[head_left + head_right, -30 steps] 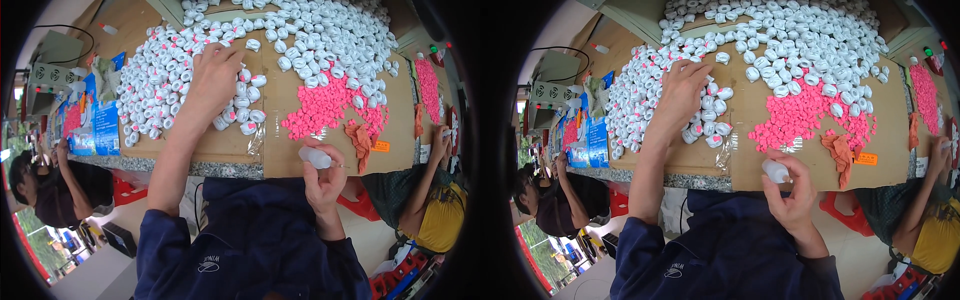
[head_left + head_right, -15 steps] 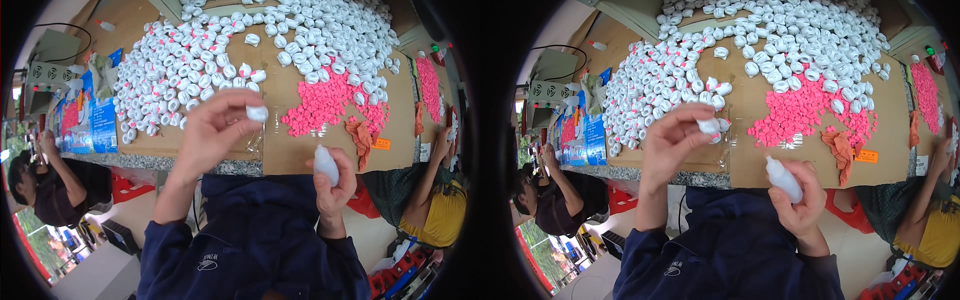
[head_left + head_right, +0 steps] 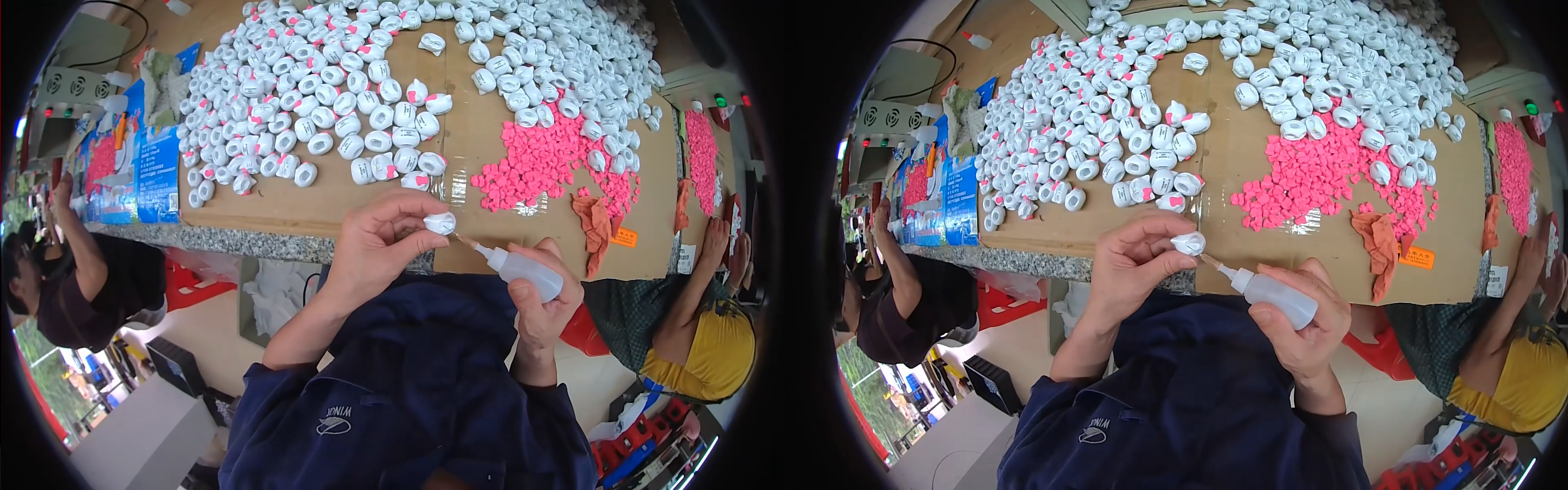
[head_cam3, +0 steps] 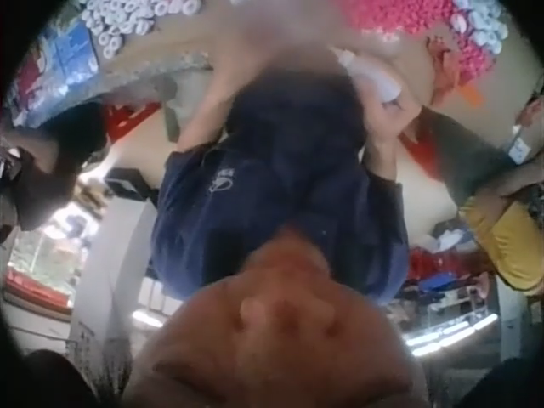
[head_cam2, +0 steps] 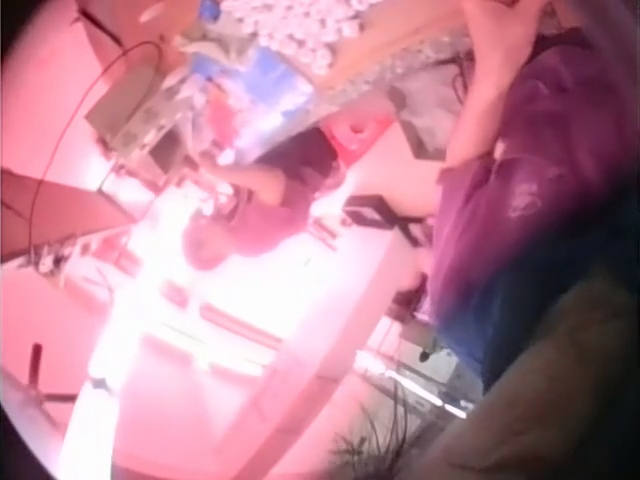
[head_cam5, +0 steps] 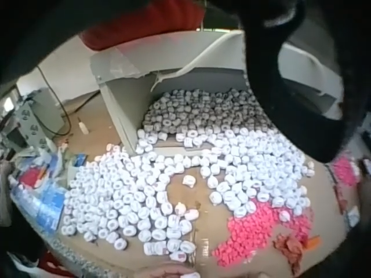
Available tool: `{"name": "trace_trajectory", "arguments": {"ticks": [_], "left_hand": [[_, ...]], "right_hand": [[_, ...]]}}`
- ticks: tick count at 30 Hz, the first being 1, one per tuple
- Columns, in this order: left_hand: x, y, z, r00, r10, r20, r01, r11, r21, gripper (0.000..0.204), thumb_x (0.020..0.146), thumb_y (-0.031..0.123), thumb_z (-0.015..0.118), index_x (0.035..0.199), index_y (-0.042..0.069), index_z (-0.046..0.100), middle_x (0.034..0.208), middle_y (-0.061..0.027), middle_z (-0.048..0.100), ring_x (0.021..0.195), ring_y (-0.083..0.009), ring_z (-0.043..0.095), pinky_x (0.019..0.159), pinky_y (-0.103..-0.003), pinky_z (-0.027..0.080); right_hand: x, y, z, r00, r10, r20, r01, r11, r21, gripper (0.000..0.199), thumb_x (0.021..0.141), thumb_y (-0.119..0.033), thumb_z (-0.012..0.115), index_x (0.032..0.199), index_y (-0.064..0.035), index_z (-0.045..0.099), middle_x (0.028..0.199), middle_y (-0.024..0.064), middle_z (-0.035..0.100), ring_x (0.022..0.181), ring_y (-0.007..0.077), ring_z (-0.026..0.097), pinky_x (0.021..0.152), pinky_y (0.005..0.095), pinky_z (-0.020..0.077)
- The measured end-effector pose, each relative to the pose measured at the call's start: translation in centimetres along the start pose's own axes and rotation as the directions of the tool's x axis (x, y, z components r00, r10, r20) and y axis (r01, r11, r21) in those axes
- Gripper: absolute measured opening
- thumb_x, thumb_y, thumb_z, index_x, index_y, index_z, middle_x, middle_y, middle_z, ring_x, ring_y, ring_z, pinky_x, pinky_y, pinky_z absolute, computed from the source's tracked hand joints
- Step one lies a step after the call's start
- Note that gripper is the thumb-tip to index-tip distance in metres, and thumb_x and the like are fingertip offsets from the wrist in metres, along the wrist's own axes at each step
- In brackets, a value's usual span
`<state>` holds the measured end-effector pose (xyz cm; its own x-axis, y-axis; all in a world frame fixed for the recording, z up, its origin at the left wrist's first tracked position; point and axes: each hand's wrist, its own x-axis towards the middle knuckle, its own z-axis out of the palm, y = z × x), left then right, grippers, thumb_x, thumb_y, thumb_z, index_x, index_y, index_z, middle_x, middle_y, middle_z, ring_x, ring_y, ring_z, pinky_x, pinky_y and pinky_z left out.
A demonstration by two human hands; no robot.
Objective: Applying adhesive from a squeeze bottle to small white plastic components and joining them with other parts.
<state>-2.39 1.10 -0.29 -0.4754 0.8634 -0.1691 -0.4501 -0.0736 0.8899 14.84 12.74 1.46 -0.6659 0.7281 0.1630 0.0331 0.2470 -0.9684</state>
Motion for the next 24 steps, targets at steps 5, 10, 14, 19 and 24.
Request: {"name": "trace_trajectory", "arguments": {"ticks": [5, 10, 14, 19, 24], "left_hand": [[0.06, 0.0, 0.14, 0.999, 0.036, 0.002, -0.036, 0.999, 0.001, 0.03, 0.077, -0.012, 0.061, 0.105, -0.005, 0.056, 0.103, -0.0091, 0.057, 0.093, -0.015, 0.059, 0.079, -0.025, 0.05], [0.15, 0.03, 0.08, 1.0, 0.016, -0.003, -0.016, 1.0, 0.004, 0.03, 0.077, -0.012, 0.061, 0.106, -0.005, 0.056, 0.103, -0.0085, 0.057, 0.092, -0.0144, 0.058, 0.079, -0.025, 0.05], [0.16, -0.08, -0.12, 1.0, 0.003, -0.011, -0.002, 1.0, 0.02, 0.03, 0.077, -0.012, 0.061, 0.106, -0.005, 0.056, 0.103, -0.0083, 0.057, 0.093, -0.014, 0.058, 0.078, -0.025, 0.05], [0.11, 0.04, 0.06, 0.999, -0.008, -0.031, 0.009, 1.0, 0.019, 0.031, 0.077, -0.012, 0.061, 0.107, -0.005, 0.056, 0.101, -0.0085, 0.058, 0.091, -0.0139, 0.059, 0.078, -0.025, 0.05], [0.12, -0.03, 0.01, 0.999, -0.023, -0.022, 0.023, 1.0, 0.016, 0.027, 0.078, -0.011, 0.06, 0.105, -0.005, 0.057, 0.103, -0.007, 0.057, 0.09, -0.0117, 0.059, 0.078, -0.022, 0.049]], "right_hand": [[0.07, -0.16, 0.05, 0.999, 0.038, 0.009, -0.038, 0.999, -0.039, 0.034, 0.067, -0.014, 0.074, 0.094, 0.0036, 0.065, 0.072, 0.0073, 0.06, 0.062, 0.0141, 0.046, 0.054, 0.0238, 0.0367], [-0.04, 0.01, -0.01, 0.999, 0.043, -0.009, -0.043, 0.999, -0.013, 0.034, 0.068, -0.016, 0.074, 0.094, 0.004, 0.065, 0.07, 0.0065, 0.058, 0.063, 0.0135, 0.046, 0.053, 0.0234, 0.0357], [0.03, -0.11, -0.04, 0.996, 0.081, -0.041, -0.082, 0.997, -0.011, 0.034, 0.07, -0.018, 0.073, 0.093, 0.0046, 0.065, 0.069, 0.0065, 0.057, 0.063, 0.0131, 0.046, 0.053, 0.0233, 0.0355], [0.07, -0.21, 0.03, 0.998, 0.056, -0.014, -0.056, 0.998, -0.005, 0.033, 0.07, -0.017, 0.073, 0.094, 0.0048, 0.064, 0.069, 0.0064, 0.057, 0.063, 0.0132, 0.045, 0.053, 0.0235, 0.0353], [0.23, -0.23, 0.22, 0.999, 0.042, -0.01, -0.042, 0.999, -0.016, 0.033, 0.07, -0.016, 0.073, 0.094, 0.0047, 0.064, 0.069, 0.0067, 0.058, 0.062, 0.0133, 0.045, 0.053, 0.0239, 0.0352]]}}
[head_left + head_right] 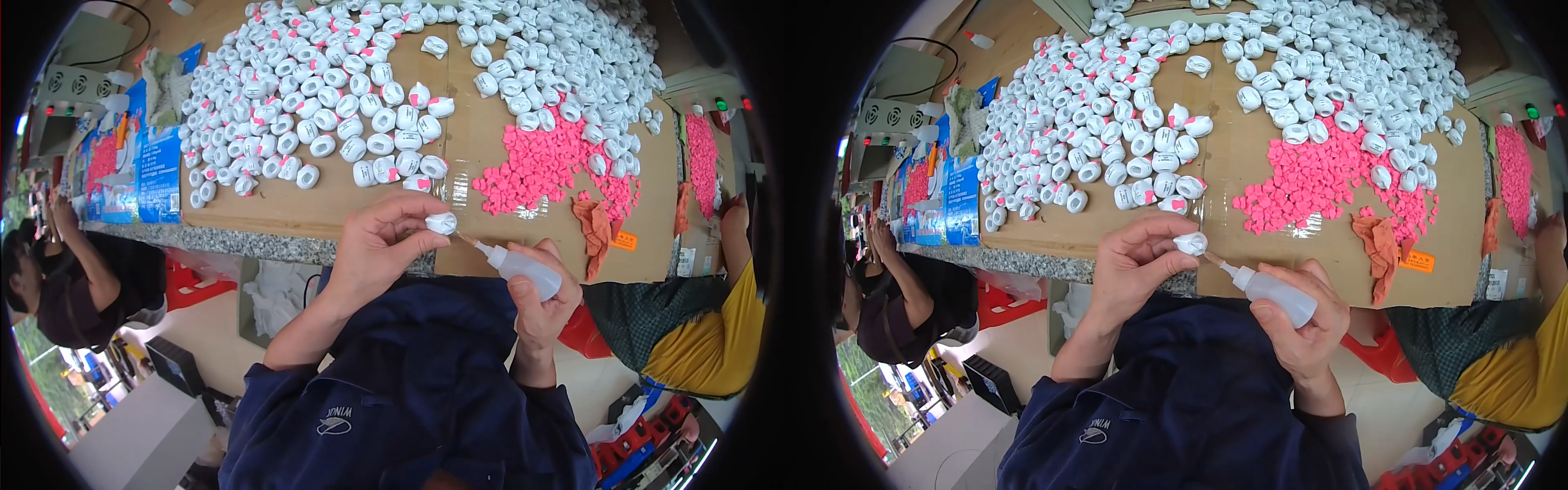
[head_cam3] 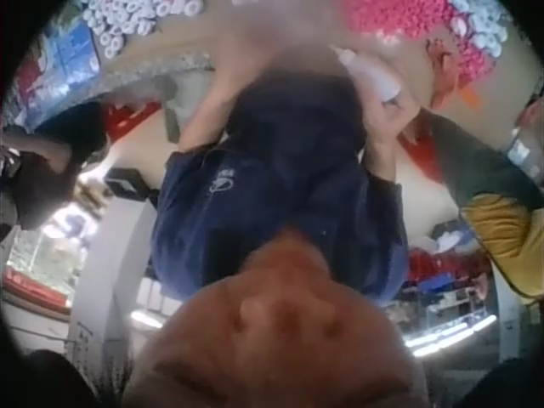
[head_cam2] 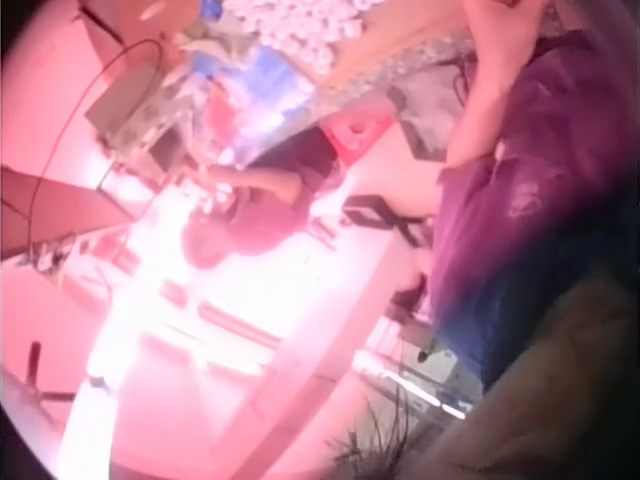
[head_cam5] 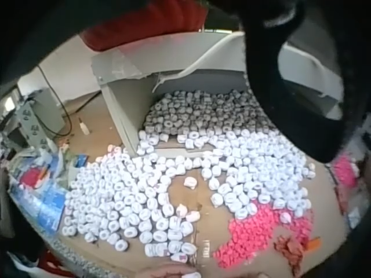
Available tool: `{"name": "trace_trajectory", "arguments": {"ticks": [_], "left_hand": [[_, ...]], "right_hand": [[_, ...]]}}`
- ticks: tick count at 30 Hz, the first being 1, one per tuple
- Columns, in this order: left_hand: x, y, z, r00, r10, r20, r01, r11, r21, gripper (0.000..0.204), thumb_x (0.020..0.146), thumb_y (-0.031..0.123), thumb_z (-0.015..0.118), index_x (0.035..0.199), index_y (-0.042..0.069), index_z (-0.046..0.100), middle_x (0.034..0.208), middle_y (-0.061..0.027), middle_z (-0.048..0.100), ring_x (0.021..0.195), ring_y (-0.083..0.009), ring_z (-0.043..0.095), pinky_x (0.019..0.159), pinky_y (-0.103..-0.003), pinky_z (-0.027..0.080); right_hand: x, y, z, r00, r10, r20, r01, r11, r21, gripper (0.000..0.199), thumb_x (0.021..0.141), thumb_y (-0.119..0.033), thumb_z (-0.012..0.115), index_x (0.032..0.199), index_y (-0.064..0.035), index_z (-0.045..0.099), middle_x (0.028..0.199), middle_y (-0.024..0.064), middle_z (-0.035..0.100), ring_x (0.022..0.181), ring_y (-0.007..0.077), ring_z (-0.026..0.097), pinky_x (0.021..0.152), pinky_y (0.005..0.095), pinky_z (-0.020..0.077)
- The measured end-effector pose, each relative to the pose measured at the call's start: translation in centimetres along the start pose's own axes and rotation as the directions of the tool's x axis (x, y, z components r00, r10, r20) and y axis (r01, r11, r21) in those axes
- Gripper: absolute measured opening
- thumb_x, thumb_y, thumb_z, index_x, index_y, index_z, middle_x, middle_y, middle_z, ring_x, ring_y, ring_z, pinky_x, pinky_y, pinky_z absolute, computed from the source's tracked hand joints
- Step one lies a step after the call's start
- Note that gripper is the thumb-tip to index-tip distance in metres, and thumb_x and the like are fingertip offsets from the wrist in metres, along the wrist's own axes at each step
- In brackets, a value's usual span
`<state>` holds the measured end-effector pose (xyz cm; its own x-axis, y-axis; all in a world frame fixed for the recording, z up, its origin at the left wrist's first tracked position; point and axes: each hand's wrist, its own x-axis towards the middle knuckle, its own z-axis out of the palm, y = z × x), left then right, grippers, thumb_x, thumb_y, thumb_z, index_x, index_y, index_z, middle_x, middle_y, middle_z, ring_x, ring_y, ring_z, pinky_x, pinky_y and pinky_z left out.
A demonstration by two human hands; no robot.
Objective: Applying adhesive from a squeeze bottle to small white plastic components and joining them with other parts.
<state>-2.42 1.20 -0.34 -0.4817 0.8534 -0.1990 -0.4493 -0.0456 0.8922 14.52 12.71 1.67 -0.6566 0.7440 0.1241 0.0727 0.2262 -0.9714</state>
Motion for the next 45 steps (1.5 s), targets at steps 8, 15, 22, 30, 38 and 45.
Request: {"name": "trace_trajectory", "arguments": {"ticks": [8, 15, 22, 30, 38, 45], "left_hand": [[-0.1, 0.1, 0.0, 1.0, -0.014, -0.003, 0.014, 1.0, 0.005, 0.027, 0.079, -0.01, 0.06, 0.105, -0.004, 0.058, 0.103, -0.0066, 0.058, 0.089, -0.0106, 0.059, 0.077, -0.022, 0.049], [0.0, 0.3, 0.0, 1.0, -0.018, -0.016, 0.018, 1.0, 0.009, 0.028, 0.079, -0.009, 0.061, 0.106, -0.004, 0.058, 0.099, -0.0051, 0.059, 0.087, -0.0094, 0.059, 0.077, -0.021, 0.049], [0.0, -0.1, 0.0, 0.999, 0.025, -0.028, -0.025, 1.0, -0.008, 0.028, 0.078, -0.01, 0.061, 0.106, -0.003, 0.057, 0.1, -0.0056, 0.059, 0.088, -0.0099, 0.058, 0.077, -0.022, 0.049], [-0.8, 0.4, 0.2, 0.999, 0.022, -0.026, -0.021, 1.0, 0.02, 0.028, 0.078, -0.011, 0.06, 0.105, -0.004, 0.057, 0.1, -0.0062, 0.059, 0.09, -0.0101, 0.058, 0.08, -0.023, 0.048], [-2.0, -0.2, 0.0, 0.999, -0.026, -0.032, 0.027, 0.999, 0.038, 0.032, 0.076, -0.01, 0.063, 0.107, -0.004, 0.056, 0.099, -0.0094, 0.062, 0.089, -0.0125, 0.06, 0.078, -0.024, 0.05], [-2.6, -0.4, 0.0, 0.999, -0.047, 0.016, 0.046, 0.998, 0.035, 0.031, 0.078, -0.011, 0.061, 0.107, -0.004, 0.056, 0.099, -0.0083, 0.062, 0.091, -0.0119, 0.06, 0.08, -0.023, 0.049]], "right_hand": [[0.0, 0.1, -0.1, 1.0, -0.009, 0.001, 0.009, 1.0, -0.022, 0.034, 0.07, -0.017, 0.073, 0.094, 0.0049, 0.065, 0.069, 0.0064, 0.057, 0.062, 0.0131, 0.045, 0.053, 0.0235, 0.035], [-0.1, -0.2, -0.1, 0.997, 0.061, -0.039, -0.062, 0.998, -0.001, 0.035, 0.07, -0.018, 0.073, 0.094, 0.0056, 0.064, 0.07, 0.0071, 0.057, 0.063, 0.013, 0.046, 0.054, 0.0234, 0.0356], [-0.1, 0.4, -0.2, 0.999, 0.042, -0.031, -0.039, 0.996, 0.081, 0.036, 0.07, -0.013, 0.073, 0.099, 0.0054, 0.062, 0.077, 0.0077, 0.057, 0.067, 0.0136, 0.049, 0.059, 0.0231, 0.0381], [0.9, 1.3, 0.6, 0.998, -0.057, -0.026, 0.057, 0.998, -0.005, 0.037, 0.069, 0.007, 0.065, 0.105, 0.0041, 0.056, 0.094, 0.0096, 0.056, 0.088, 0.0171, 0.056, 0.079, 0.0258, 0.0432], [1.6, 2.4, 3.2, 0.994, -0.107, -0.033, 0.101, 0.986, -0.132, 0.036, 0.071, 0.006, 0.067, 0.103, -0.0007, 0.053, 0.103, 0.0099, 0.058, 0.093, 0.0163, 0.055, 0.081, 0.0268, 0.0427], [1.3, 2.0, 1.0, 0.967, -0.109, -0.231, 0.07, 0.983, -0.168, 0.029, 0.073, 0.001, 0.068, 0.1, -0.0012, 0.057, 0.094, 0.0067, 0.06, 0.084, 0.0156, 0.052, 0.074, 0.0274, 0.0402]]}}
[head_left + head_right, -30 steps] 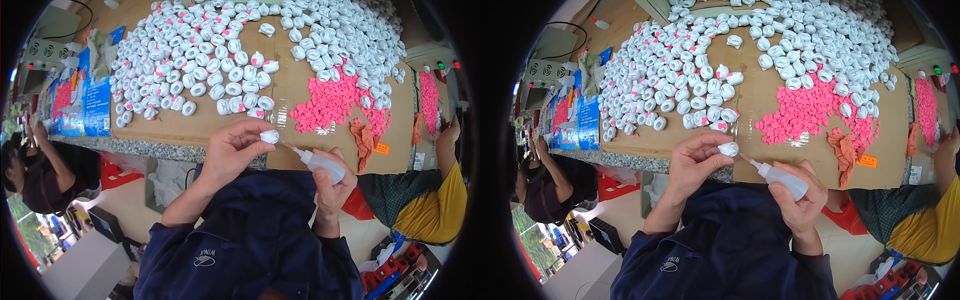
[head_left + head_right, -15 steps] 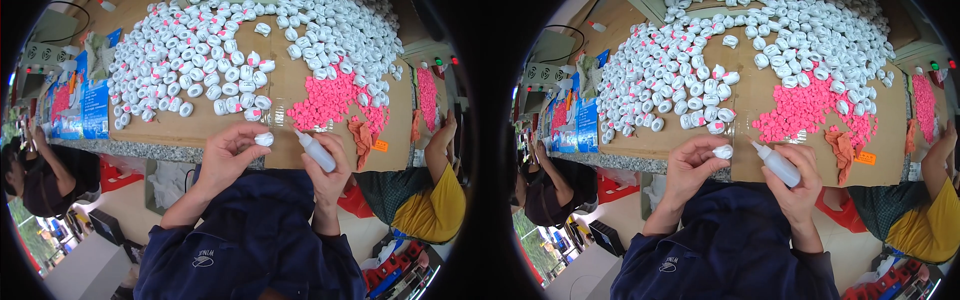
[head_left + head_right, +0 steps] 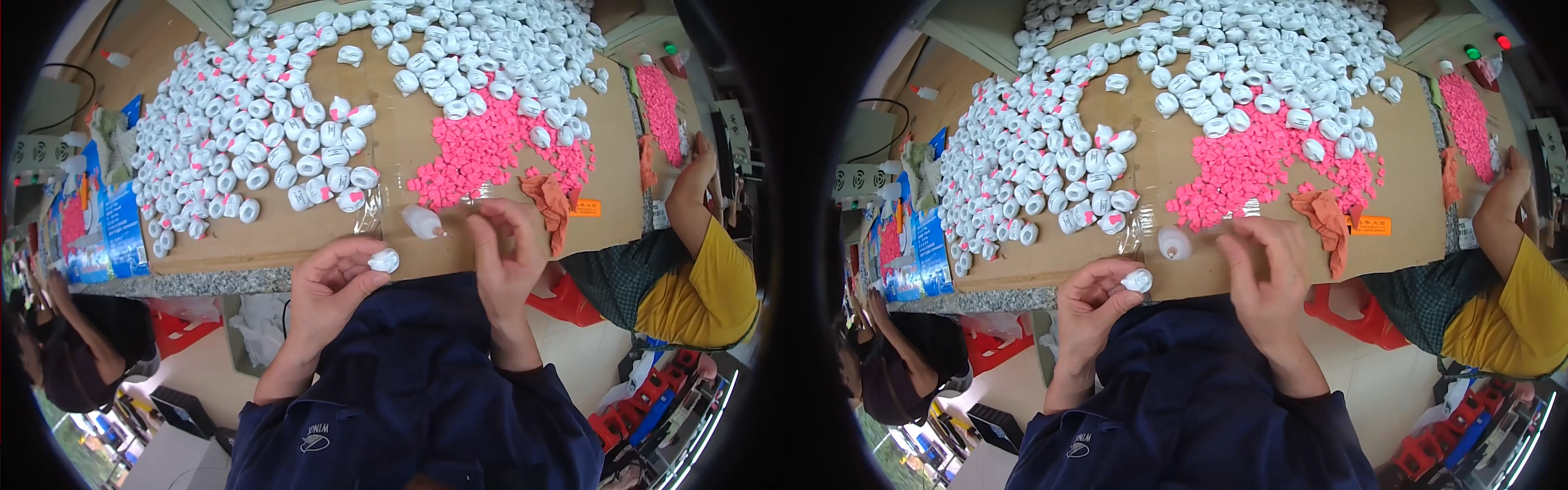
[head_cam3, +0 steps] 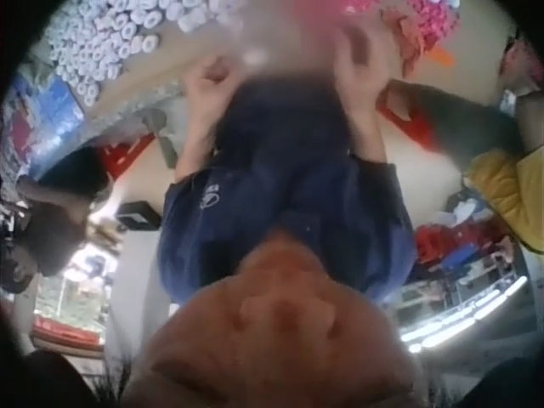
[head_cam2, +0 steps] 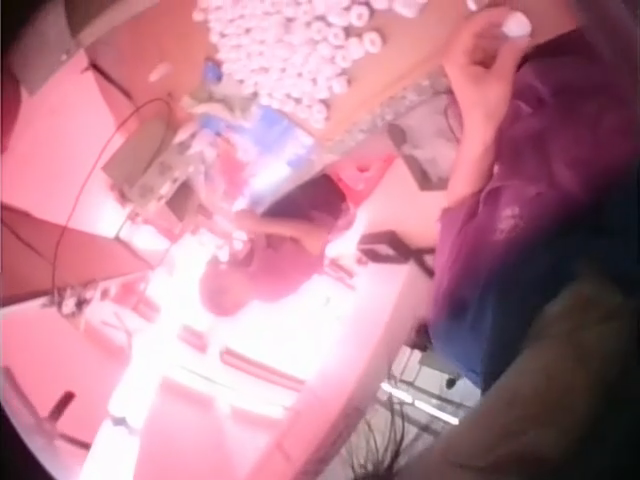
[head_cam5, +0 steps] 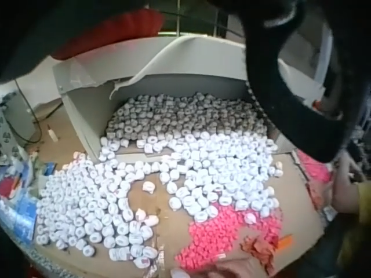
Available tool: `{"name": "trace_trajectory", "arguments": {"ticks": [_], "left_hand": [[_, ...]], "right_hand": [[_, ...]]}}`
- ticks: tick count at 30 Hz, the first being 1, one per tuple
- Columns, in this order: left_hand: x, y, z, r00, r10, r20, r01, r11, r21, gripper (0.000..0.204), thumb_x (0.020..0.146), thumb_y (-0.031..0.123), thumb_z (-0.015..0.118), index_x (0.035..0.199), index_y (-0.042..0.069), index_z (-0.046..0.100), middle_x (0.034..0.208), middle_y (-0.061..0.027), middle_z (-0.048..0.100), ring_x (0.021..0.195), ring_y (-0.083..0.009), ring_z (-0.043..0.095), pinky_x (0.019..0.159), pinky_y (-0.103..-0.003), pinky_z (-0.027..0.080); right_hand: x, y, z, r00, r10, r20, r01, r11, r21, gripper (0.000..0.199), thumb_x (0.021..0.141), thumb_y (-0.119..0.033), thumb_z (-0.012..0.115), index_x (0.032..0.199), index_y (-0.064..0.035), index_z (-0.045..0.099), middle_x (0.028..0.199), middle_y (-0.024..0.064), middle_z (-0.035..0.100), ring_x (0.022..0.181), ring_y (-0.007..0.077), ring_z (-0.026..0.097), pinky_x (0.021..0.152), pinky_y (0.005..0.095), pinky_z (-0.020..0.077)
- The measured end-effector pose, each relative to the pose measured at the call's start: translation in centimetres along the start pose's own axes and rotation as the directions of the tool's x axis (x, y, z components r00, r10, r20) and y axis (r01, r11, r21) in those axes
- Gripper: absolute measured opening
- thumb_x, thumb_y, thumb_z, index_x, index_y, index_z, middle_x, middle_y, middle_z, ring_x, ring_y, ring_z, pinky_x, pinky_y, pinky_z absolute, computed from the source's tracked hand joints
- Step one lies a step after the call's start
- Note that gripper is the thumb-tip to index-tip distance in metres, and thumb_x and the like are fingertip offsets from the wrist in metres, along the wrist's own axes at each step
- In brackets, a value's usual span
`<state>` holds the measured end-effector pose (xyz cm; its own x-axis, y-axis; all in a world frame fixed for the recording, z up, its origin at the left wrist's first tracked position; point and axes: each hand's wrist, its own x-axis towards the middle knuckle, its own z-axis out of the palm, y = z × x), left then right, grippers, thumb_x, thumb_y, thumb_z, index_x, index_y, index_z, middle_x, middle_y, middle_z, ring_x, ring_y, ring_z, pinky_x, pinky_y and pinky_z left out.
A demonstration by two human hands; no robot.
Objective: Applying adhesive from a squeeze bottle to small white plastic components and joining them with other parts.
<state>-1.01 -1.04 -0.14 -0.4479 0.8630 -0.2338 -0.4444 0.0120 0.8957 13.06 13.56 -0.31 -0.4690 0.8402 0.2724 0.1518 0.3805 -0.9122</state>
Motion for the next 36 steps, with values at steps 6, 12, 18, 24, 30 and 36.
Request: {"name": "trace_trajectory", "arguments": {"ticks": [6, 12, 18, 24, 30, 36], "left_hand": [[0.3, -0.2, 1.2, 0.998, -0.043, 0.04, 0.044, 0.999, -0.026, 0.032, 0.076, -0.01, 0.063, 0.106, -0.004, 0.056, 0.101, -0.01, 0.062, 0.093, -0.0137, 0.06, 0.081, -0.025, 0.049], [0.6, -0.4, 1.9, 0.999, -0.035, 0.037, 0.036, 0.998, -0.042, 0.029, 0.079, -0.011, 0.059, 0.108, -0.004, 0.056, 0.101, -0.0082, 0.061, 0.093, -0.0122, 0.059, 0.082, -0.024, 0.048], [0.7, -0.6, 2.2, 1.0, 0.018, 0.017, -0.018, 0.999, -0.028, 0.028, 0.079, -0.012, 0.059, 0.105, -0.004, 0.057, 0.107, -0.0098, 0.057, 0.095, -0.014, 0.059, 0.084, -0.025, 0.048], [0.5, -1.1, 2.8, 0.993, 0.115, -0.024, -0.112, 0.991, 0.074, 0.027, 0.076, -0.011, 0.063, 0.101, -0.003, 0.059, 0.106, -0.0107, 0.058, 0.093, -0.0148, 0.06, 0.079, -0.026, 0.051], [0.3, -0.8, 3.0, 0.978, 0.208, 0.0, -0.194, 0.912, 0.361, 0.027, 0.072, -0.009, 0.067, 0.098, -0.004, 0.06, 0.102, -0.0134, 0.059, 0.09, -0.0169, 0.061, 0.076, -0.027, 0.052], [0.5, -0.5, 2.9, 0.959, 0.283, 0.018, -0.256, 0.837, 0.484, 0.023, 0.069, -0.004, 0.071, 0.091, -0.001, 0.066, 0.095, -0.0128, 0.063, 0.085, -0.0167, 0.062, 0.073, -0.027, 0.052]], "right_hand": [[2.2, 0.5, -1.5, 0.998, -0.052, 0.028, 0.059, 0.903, -0.425, 0.008, 0.074, -0.001, 0.066, 0.081, -0.0018, 0.064, 0.08, 0.0057, 0.059, 0.078, 0.0186, 0.052, 0.073, 0.0281, 0.0404], [2.7, 0.4, -1.1, 0.996, -0.018, 0.082, 0.054, 0.883, -0.466, 0.01, 0.072, -0.002, 0.068, 0.081, -0.0013, 0.064, 0.078, 0.0062, 0.059, 0.078, 0.0185, 0.052, 0.071, 0.0284, 0.0406], [0.4, -1.3, -2.3, 0.975, 0.119, 0.187, -0.123, 0.992, 0.011, 0.012, 0.075, 0.008, 0.062, 0.086, 0.0033, 0.061, 0.079, 0.006, 0.06, 0.068, 0.0115, 0.053, 0.06, 0.0207, 0.0406], [-0.2, -2.8, -1.3, 0.935, -0.112, 0.336, 0.144, 0.987, -0.07, 0.019, 0.071, 0.01, 0.064, 0.088, 0.0022, 0.063, 0.082, 0.0101, 0.061, 0.072, 0.0188, 0.056, 0.061, 0.0255, 0.044], [-1.0, -3.3, -0.5, 0.927, -0.199, 0.317, 0.274, 0.939, -0.21, 0.023, 0.07, 0.008, 0.064, 0.091, 0.0013, 0.065, 0.085, 0.0105, 0.062, 0.072, 0.0224, 0.057, 0.062, 0.0285, 0.0463], [-0.9, -3.7, -0.7, 0.936, -0.088, 0.342, 0.148, 0.977, -0.153, 0.02, 0.068, 0.007, 0.066, 0.088, 0.0013, 0.066, 0.078, 0.0095, 0.062, 0.07, 0.0204, 0.056, 0.061, 0.0283, 0.0452]]}}
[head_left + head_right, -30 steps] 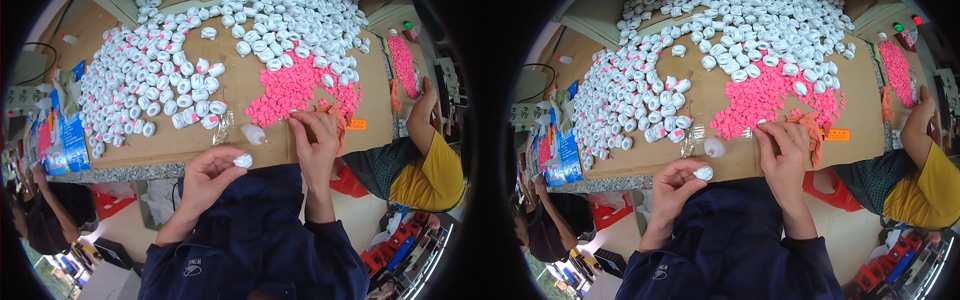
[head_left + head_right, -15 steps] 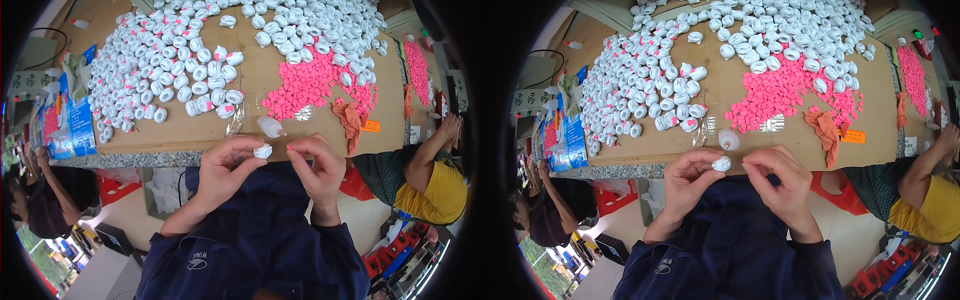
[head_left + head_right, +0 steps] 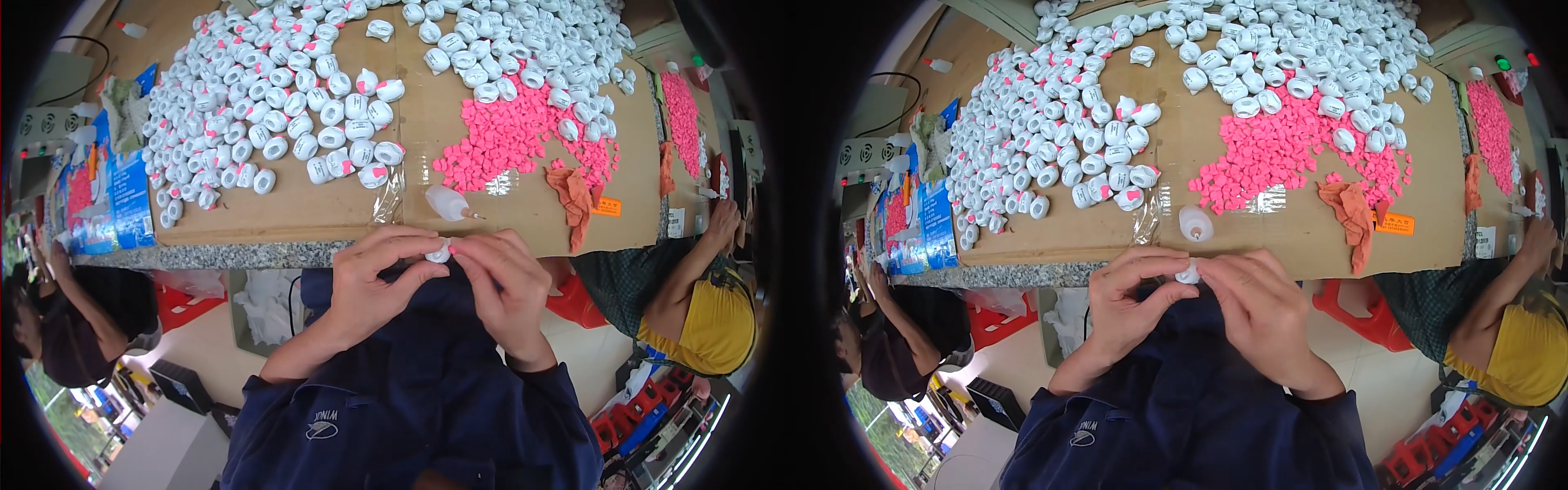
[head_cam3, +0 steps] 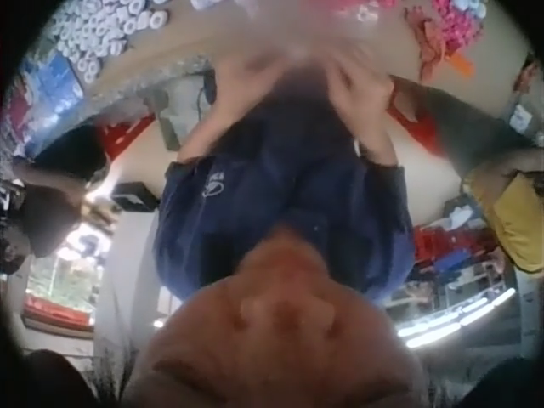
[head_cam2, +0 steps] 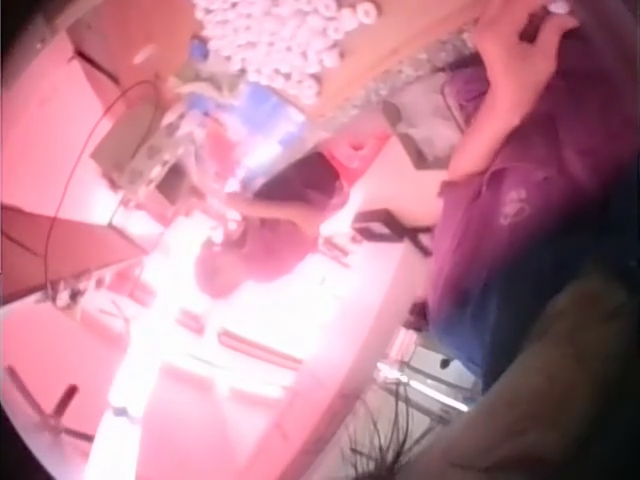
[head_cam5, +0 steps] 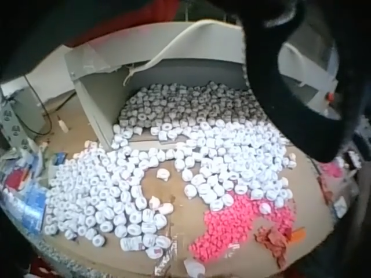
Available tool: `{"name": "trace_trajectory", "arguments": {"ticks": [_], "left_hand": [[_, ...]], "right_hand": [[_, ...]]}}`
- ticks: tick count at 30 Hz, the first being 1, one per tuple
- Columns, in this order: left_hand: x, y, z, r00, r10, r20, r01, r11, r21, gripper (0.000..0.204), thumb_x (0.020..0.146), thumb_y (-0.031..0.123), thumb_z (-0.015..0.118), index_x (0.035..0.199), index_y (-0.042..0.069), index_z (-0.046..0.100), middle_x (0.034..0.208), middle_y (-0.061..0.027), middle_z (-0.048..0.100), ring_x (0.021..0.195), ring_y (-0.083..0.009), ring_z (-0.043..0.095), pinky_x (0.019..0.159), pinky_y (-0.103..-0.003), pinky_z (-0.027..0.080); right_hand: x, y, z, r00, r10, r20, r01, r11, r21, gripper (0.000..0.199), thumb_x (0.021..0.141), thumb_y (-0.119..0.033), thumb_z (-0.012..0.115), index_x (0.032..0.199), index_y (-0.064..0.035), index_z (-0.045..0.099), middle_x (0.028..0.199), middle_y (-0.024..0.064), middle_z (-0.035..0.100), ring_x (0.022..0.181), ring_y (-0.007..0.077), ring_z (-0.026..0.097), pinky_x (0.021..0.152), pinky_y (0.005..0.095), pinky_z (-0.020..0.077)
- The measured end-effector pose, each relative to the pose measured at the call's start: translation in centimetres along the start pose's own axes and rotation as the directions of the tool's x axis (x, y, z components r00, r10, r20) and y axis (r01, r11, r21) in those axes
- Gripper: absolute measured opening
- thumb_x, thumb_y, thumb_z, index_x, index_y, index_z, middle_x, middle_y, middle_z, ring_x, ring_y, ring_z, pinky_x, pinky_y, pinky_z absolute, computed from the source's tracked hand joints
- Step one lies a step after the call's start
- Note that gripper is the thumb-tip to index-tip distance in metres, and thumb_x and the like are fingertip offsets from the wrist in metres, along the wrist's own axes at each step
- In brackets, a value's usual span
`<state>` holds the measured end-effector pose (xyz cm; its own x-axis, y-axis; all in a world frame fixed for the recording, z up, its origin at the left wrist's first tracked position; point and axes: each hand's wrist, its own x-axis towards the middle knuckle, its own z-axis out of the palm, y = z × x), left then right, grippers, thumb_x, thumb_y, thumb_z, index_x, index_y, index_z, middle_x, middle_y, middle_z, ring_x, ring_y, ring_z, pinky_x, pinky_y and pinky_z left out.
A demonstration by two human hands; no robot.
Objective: Applying adhesive from a squeeze bottle to small white plastic components and joining them with other parts.
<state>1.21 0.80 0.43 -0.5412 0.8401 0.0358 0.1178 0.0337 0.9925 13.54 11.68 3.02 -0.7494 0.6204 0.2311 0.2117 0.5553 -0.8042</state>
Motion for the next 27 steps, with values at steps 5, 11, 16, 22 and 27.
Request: {"name": "trace_trajectory", "arguments": {"ticks": [5, 11, 16, 22, 27], "left_hand": [[0.4, -0.2, -0.4, 0.996, -0.006, 0.088, 0.01, 0.999, -0.051, 0.021, 0.069, -0.003, 0.072, 0.09, 0.001, 0.068, 0.094, -0.0128, 0.065, 0.084, -0.0182, 0.064, 0.074, -0.027, 0.051], [0.5, -0.4, -0.2, 0.996, 0.059, 0.074, -0.06, 0.998, 0.016, 0.022, 0.068, -0.004, 0.072, 0.089, 0.001, 0.068, 0.092, -0.0121, 0.066, 0.085, -0.0198, 0.064, 0.073, -0.027, 0.051], [0.3, -0.5, -0.1, 0.993, 0.1, 0.068, -0.106, 0.991, 0.084, 0.02, 0.068, -0.003, 0.072, 0.087, 0.002, 0.068, 0.091, -0.0098, 0.066, 0.085, -0.0199, 0.065, 0.073, -0.028, 0.051], [0.8, 0.2, -0.9, 0.993, 0.095, 0.07, -0.102, 0.991, 0.089, 0.02, 0.07, -0.003, 0.07, 0.09, 0.002, 0.066, 0.091, -0.0097, 0.066, 0.083, -0.0204, 0.064, 0.072, -0.028, 0.051], [3.5, 0.8, -3.5, 0.97, 0.172, -0.169, -0.13, 0.963, 0.236, 0.022, 0.072, -0.005, 0.066, 0.092, 0.003, 0.065, 0.096, -0.0095, 0.063, 0.093, -0.0223, 0.06, 0.08, -0.031, 0.048]], "right_hand": [[0.2, 1.7, -0.4, 0.976, 0.191, 0.1, -0.21, 0.948, 0.239, 0.017, 0.067, 0.005, 0.068, 0.083, 0.0007, 0.066, 0.074, 0.0077, 0.062, 0.069, 0.0168, 0.054, 0.06, 0.0256, 0.0425], [0.0, 1.6, 0.3, 0.99, 0.136, 0.038, -0.14, 0.972, 0.188, 0.013, 0.067, 0.005, 0.068, 0.078, 0.0005, 0.065, 0.073, 0.007, 0.061, 0.069, 0.0162, 0.054, 0.059, 0.0253, 0.0421], [-0.3, 1.4, 0.8, 0.992, 0.124, -0.003, -0.122, 0.98, 0.158, 0.011, 0.067, 0.005, 0.068, 0.077, 0.0007, 0.065, 0.073, 0.0072, 0.061, 0.068, 0.0169, 0.055, 0.06, 0.0258, 0.0427], [0.0, 1.0, 1.0, 0.983, 0.181, -0.001, -0.176, 0.959, 0.221, 0.012, 0.067, 0.006, 0.068, 0.077, 0.0014, 0.065, 0.073, 0.008, 0.061, 0.069, 0.017, 0.055, 0.06, 0.026, 0.0431], [-0.2, 2.0, 0.8, 0.961, 0.273, -0.038, -0.245, 0.908, 0.34, 0.02, 0.065, 0.004, 0.072, 0.084, 0.0032, 0.063, 0.078, 0.0057, 0.06, 0.071, 0.0131, 0.053, 0.063, 0.0243, 0.0416]]}}
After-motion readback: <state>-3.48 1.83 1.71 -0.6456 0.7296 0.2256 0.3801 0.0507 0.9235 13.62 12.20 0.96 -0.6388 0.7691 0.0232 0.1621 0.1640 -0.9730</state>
